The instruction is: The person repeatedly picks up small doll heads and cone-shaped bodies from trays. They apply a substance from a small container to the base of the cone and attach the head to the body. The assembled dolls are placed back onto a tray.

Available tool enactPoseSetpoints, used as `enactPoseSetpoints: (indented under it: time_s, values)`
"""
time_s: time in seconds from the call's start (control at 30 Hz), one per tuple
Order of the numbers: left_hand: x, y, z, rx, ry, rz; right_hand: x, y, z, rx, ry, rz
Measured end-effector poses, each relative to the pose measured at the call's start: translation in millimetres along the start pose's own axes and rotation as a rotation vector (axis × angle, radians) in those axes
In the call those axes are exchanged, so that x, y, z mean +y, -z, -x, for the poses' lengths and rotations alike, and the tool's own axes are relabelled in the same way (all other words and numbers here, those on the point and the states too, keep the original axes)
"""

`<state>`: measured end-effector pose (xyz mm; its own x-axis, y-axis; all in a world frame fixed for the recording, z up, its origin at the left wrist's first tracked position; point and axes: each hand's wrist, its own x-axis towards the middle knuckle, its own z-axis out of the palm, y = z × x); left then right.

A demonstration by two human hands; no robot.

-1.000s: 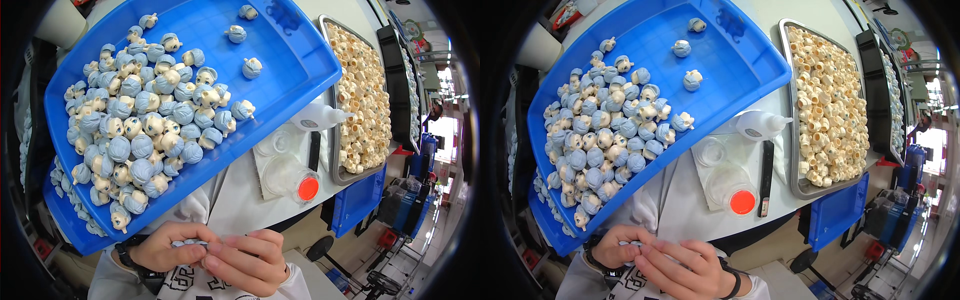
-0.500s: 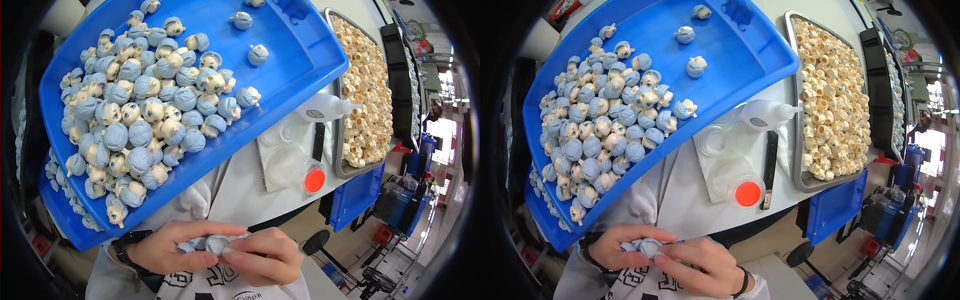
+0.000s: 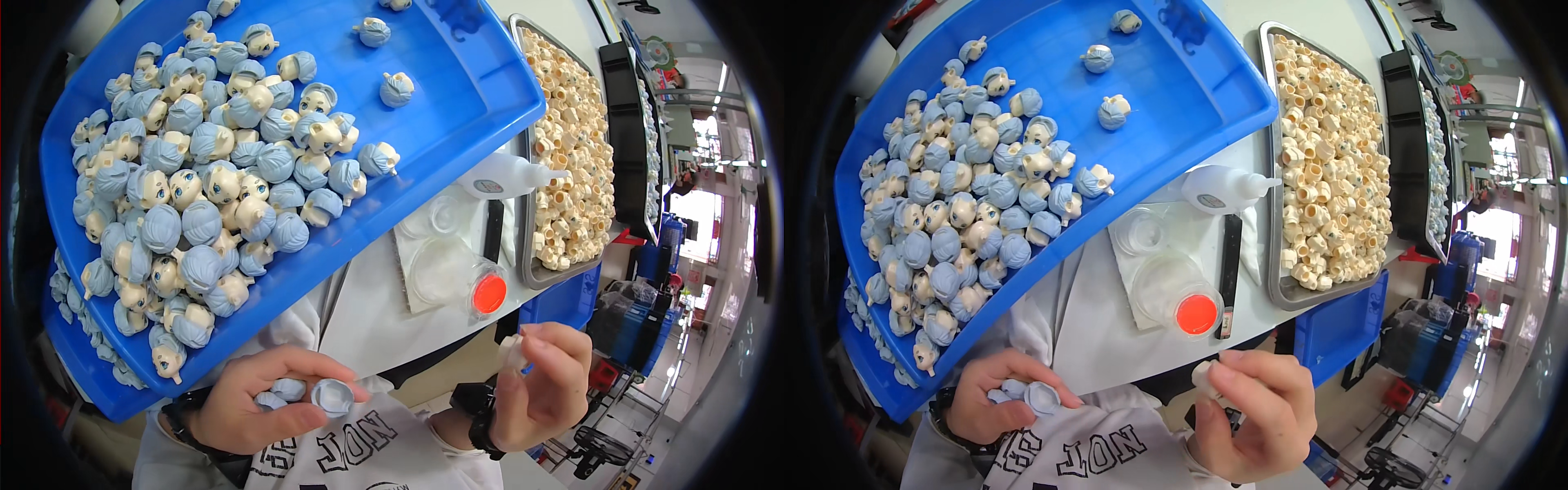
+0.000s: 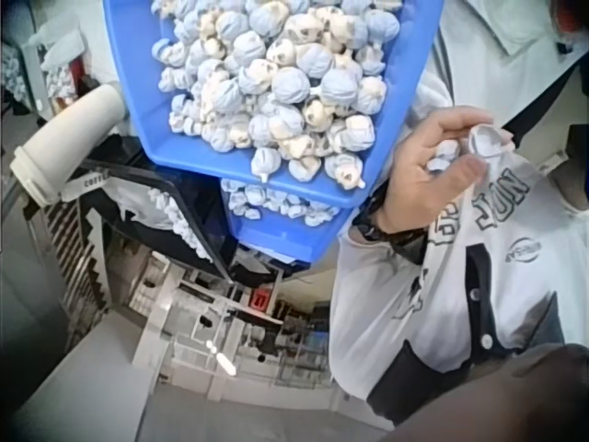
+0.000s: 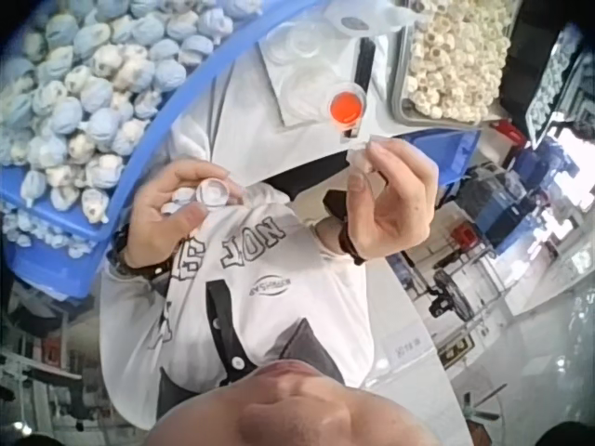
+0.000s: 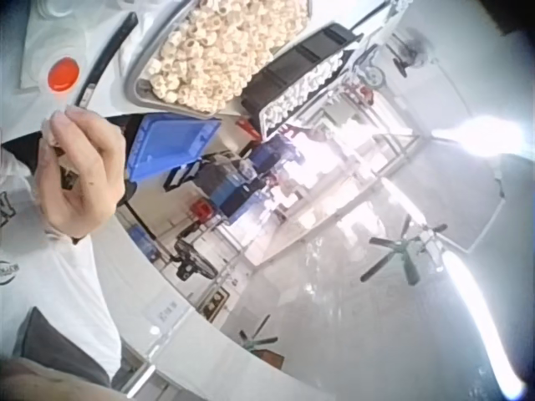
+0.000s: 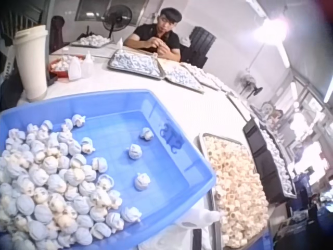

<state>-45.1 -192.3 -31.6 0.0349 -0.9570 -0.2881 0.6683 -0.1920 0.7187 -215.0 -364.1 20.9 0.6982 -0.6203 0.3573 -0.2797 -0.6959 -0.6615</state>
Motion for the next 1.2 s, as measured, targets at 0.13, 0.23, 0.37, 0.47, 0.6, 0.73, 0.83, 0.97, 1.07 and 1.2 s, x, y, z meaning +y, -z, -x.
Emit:
enactPoseSetpoints:
  time_s: [0.13,0.23,0.37,0.47,0.6,0.73,0.83,0.97,1.07,1.2]
  values:
    - [1.7,-4.4,3.7,0.116,-0.027,0.031,1.4,-6.5,-13.2,0.125,-0.020,0.083]
    - [1.2,-4.1,5.7,0.190,-0.024,0.044,2.4,-9.5,-18.8,0.077,-0.049,0.148]
    - [-4.9,-1.7,7.8,0.173,-0.015,0.146,5.0,-12.9,-22.5,0.015,-0.021,0.192]
    - [-5.6,-1.6,7.9,0.242,0.033,0.171,6.8,-16.4,-23.4,0.012,-0.024,0.218]
    - [1.1,-6.3,4.7,0.281,0.069,0.170,9.2,-16.1,-23.8,-0.005,-0.010,0.229]
    - [1.7,-5.8,5.7,0.281,0.085,0.158,9.0,-15.3,-22.1,0.000,-0.012,0.219]
    - [1.6,-9.4,2.2,0.320,0.071,0.166,9.5,-15.1,-19.3,0.037,-0.032,0.223]
    - [-3.0,-3.1,5.4,0.283,0.064,0.068,10.3,-14.4,-17.4,0.033,-0.040,0.225]
    - [0.1,-3.6,5.7,0.289,0.051,0.026,10.0,-16.9,-16.7,0.044,-0.032,0.218]
    - [2.0,-2.5,1.7,0.245,0.050,-0.002,5.6,-17.8,-7.0,0.071,0.165,0.124]
